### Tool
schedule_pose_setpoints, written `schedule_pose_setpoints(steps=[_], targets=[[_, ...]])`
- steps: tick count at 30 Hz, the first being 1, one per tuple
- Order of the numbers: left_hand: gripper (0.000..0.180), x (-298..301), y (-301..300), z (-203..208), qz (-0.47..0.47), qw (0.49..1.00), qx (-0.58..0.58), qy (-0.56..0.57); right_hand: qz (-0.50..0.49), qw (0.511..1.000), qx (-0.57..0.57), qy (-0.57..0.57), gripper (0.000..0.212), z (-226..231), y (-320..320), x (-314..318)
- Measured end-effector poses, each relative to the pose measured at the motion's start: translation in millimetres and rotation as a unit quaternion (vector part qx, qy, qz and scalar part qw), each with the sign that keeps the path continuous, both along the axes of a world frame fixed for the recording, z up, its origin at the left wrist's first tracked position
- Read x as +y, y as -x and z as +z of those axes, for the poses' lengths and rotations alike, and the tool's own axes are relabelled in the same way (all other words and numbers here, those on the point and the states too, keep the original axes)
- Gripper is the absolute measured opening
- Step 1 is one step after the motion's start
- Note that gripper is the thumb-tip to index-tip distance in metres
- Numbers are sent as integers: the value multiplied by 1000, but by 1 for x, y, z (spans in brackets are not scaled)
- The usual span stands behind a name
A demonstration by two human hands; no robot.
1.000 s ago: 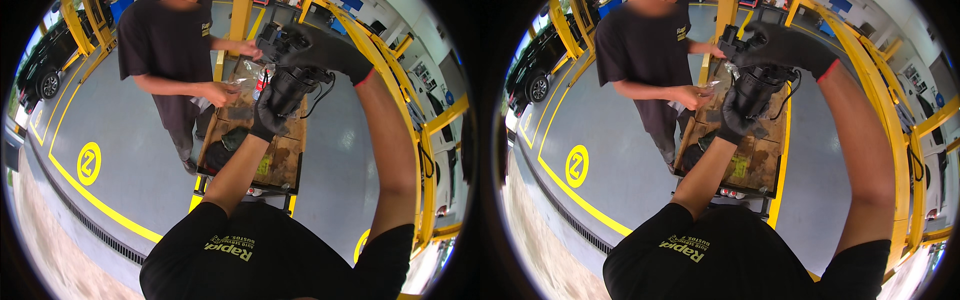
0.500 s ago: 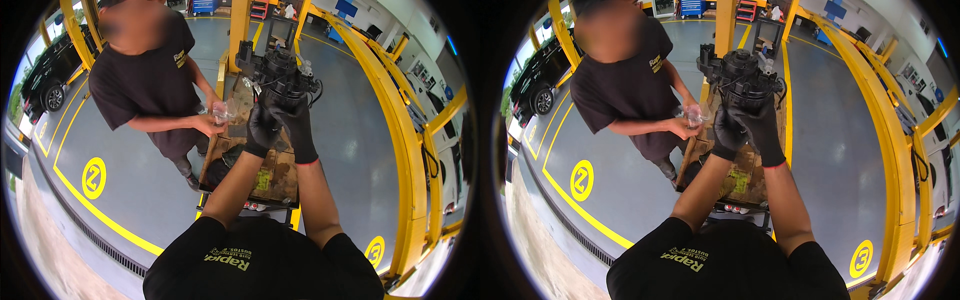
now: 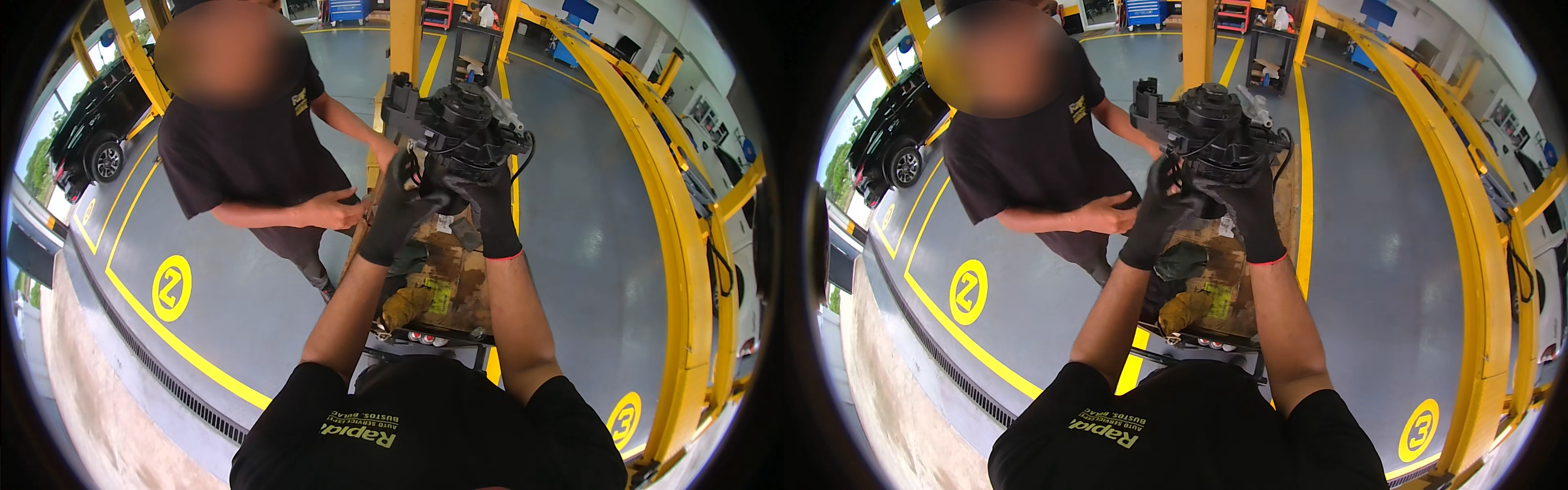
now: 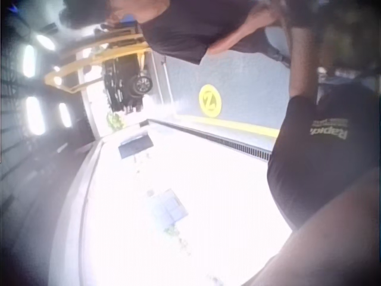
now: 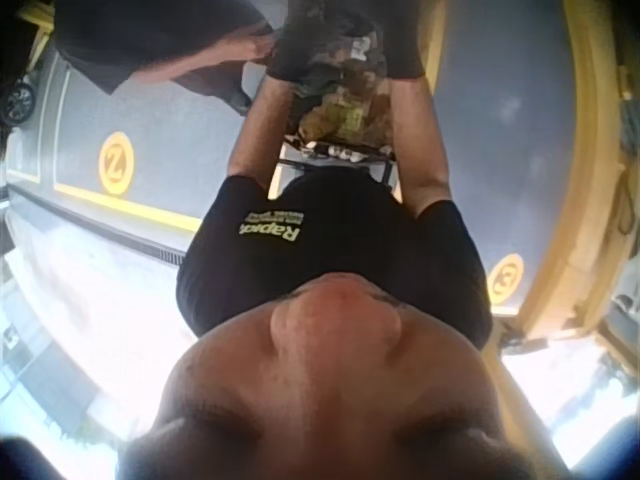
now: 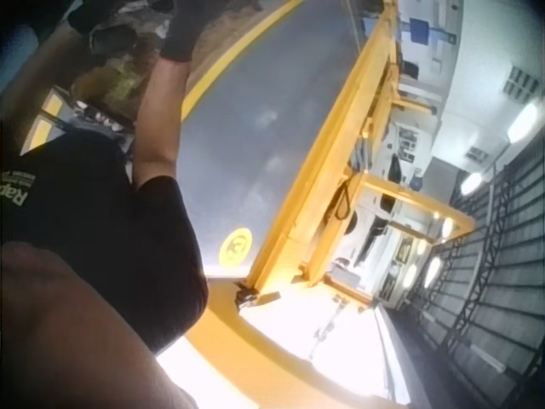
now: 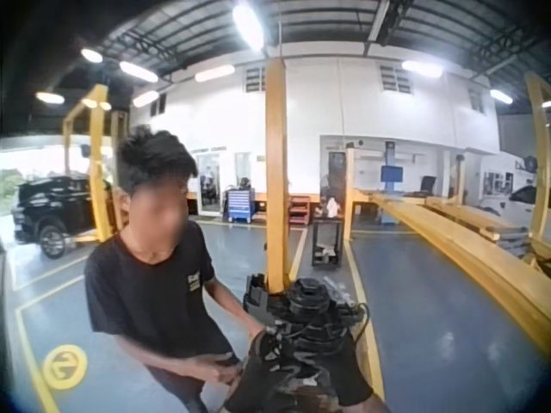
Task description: The person removes a black plastic engine component from the engine bay of a car, then carries it to a workbench and wipes it with a cloth. A coworker is visible nearby.
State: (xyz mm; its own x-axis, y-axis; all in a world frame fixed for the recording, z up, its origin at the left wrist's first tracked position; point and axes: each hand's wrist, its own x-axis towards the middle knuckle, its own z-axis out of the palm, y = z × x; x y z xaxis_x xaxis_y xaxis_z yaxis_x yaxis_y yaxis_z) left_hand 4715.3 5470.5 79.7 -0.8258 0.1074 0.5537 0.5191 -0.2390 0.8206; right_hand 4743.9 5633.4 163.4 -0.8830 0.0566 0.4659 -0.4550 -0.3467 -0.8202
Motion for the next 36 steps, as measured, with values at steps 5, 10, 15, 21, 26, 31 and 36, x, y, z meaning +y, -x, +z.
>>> schedule_pose_setpoints(steps=[5, 10, 15, 21, 26, 31, 36], targets=[[92, -18, -11, 61, 10, 995, 97, 18, 13, 998, -42, -35, 79, 3, 5, 3], [90, -24, -1, 63, -59, 995, 25, 78, 50, 999, 2, -19, 81, 4, 16, 2], [59, -19, 2, 100, -138, 982, 32, 123, 146, 986, 28, -71, 74, 2, 16, 21], [53, -22, -4, 89, -130, 989, 35, 59, 275, 941, -43, -190, 52, 25, 22, 40], [58, -16, -16, 111, -74, 990, 75, 91, 195, 963, -37, -184, 50, 23, 29, 52], [59, -14, -29, 134, -56, 990, 87, 97, 248, 959, -32, -135, 39, 36, 56, 60], [56, -20, -17, 123, -67, 995, 10, 78, 191, 950, 38, -245, 32, 30, 71, 54]])
